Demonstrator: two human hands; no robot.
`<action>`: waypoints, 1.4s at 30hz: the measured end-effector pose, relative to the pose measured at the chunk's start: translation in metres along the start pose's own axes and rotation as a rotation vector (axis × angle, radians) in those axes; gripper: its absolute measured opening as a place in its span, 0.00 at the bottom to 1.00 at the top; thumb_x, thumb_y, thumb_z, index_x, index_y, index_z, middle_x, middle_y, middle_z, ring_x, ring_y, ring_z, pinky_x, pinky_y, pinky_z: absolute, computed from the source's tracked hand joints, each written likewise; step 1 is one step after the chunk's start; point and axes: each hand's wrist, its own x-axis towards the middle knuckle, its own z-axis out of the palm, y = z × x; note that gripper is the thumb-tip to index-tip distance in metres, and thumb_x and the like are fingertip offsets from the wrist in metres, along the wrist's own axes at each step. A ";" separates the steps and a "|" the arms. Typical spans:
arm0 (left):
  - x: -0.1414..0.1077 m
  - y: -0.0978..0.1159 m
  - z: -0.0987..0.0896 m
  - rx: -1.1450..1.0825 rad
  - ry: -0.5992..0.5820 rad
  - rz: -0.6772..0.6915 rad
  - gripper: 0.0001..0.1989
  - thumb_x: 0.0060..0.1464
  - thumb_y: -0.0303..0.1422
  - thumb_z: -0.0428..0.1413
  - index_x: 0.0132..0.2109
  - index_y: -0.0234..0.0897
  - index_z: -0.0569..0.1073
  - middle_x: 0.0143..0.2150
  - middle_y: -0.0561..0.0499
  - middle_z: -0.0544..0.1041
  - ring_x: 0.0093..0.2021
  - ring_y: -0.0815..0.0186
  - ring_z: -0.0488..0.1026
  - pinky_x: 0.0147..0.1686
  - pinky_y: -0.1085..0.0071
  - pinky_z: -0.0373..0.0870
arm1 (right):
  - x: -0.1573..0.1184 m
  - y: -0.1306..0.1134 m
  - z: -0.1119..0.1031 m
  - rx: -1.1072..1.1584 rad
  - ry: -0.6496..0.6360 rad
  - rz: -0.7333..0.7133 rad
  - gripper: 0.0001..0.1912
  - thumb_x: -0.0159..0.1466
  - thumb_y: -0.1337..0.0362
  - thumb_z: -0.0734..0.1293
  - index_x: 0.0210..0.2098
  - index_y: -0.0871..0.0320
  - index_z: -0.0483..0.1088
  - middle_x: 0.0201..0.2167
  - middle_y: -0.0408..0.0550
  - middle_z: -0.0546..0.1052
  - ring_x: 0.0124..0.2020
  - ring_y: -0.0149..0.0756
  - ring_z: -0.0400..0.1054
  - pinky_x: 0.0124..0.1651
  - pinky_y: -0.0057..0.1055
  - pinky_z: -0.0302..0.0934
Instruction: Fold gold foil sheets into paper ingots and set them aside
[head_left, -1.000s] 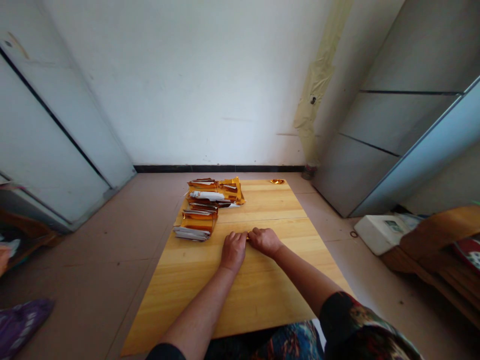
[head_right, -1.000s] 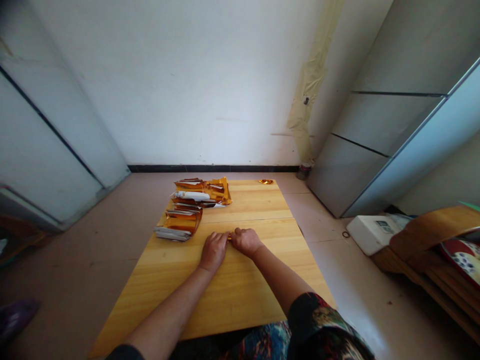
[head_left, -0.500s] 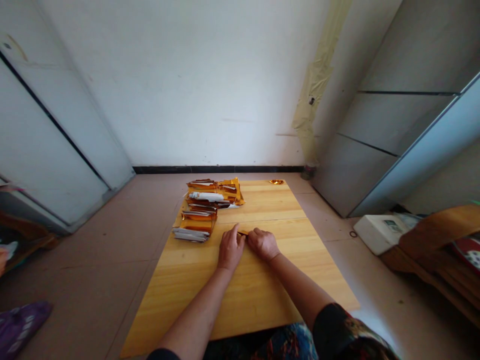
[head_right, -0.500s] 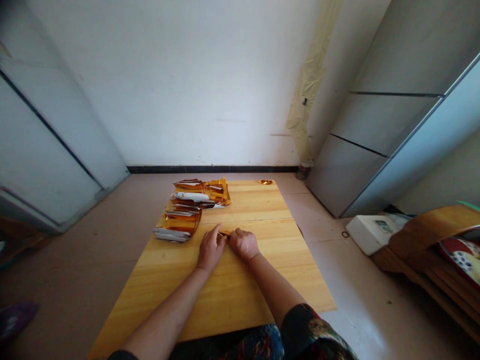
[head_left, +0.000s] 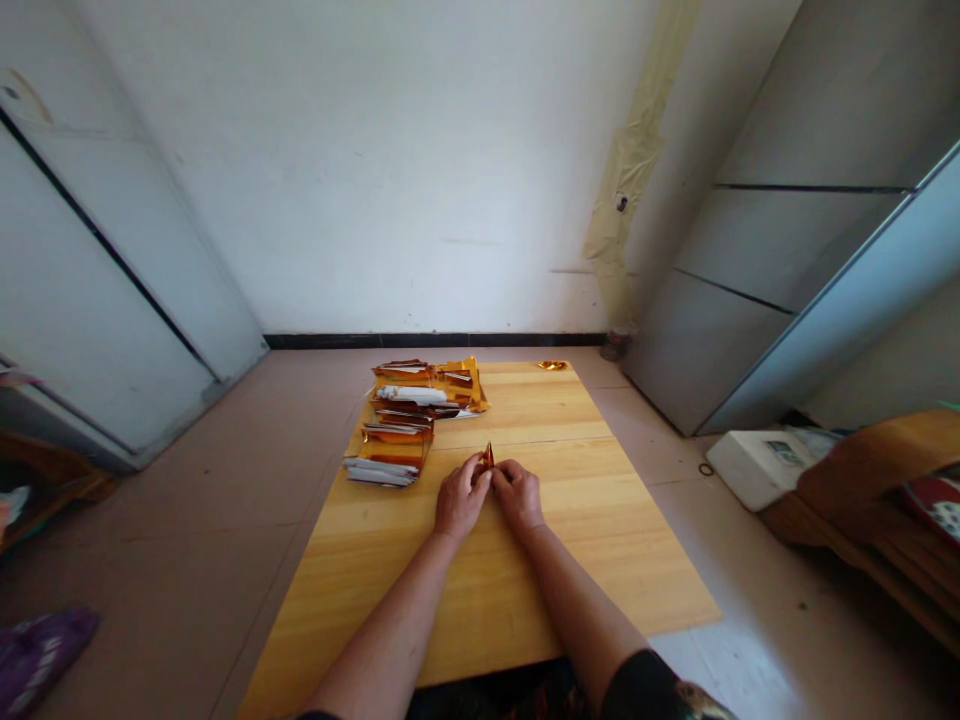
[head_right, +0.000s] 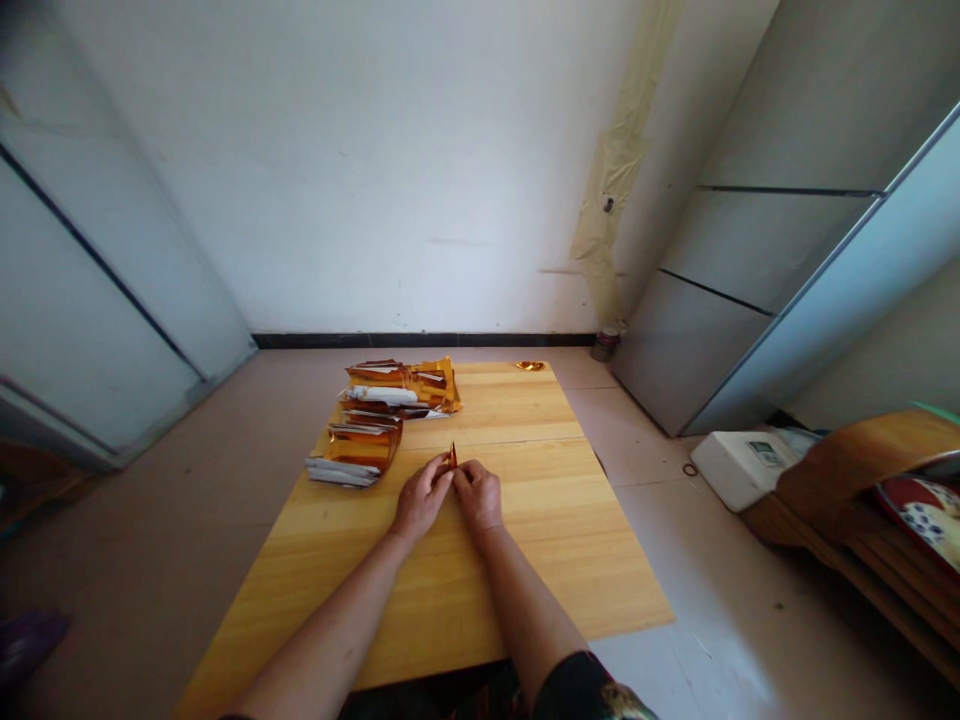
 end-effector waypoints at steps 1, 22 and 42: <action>0.000 0.000 0.000 -0.008 -0.018 -0.001 0.18 0.56 0.35 0.50 0.53 0.39 0.67 0.44 0.48 0.78 0.44 0.64 0.74 0.47 0.66 0.69 | 0.001 0.000 0.000 0.021 0.012 0.009 0.15 0.61 0.58 0.57 0.29 0.55 0.72 0.27 0.43 0.77 0.29 0.31 0.69 0.34 0.24 0.60; 0.002 0.006 -0.007 -0.158 -0.110 -0.038 0.27 0.50 0.26 0.49 0.59 0.42 0.63 0.45 0.51 0.77 0.44 0.65 0.73 0.50 0.66 0.68 | -0.006 -0.002 -0.004 0.054 0.003 -0.032 0.13 0.58 0.57 0.60 0.25 0.57 0.70 0.22 0.42 0.73 0.25 0.31 0.65 0.30 0.24 0.57; 0.003 -0.004 -0.003 -0.076 -0.086 0.000 0.18 0.57 0.32 0.46 0.54 0.38 0.68 0.47 0.47 0.76 0.47 0.63 0.73 0.50 0.67 0.67 | -0.008 -0.002 0.001 0.105 0.039 -0.062 0.13 0.60 0.60 0.60 0.22 0.56 0.68 0.20 0.41 0.72 0.24 0.29 0.64 0.29 0.23 0.55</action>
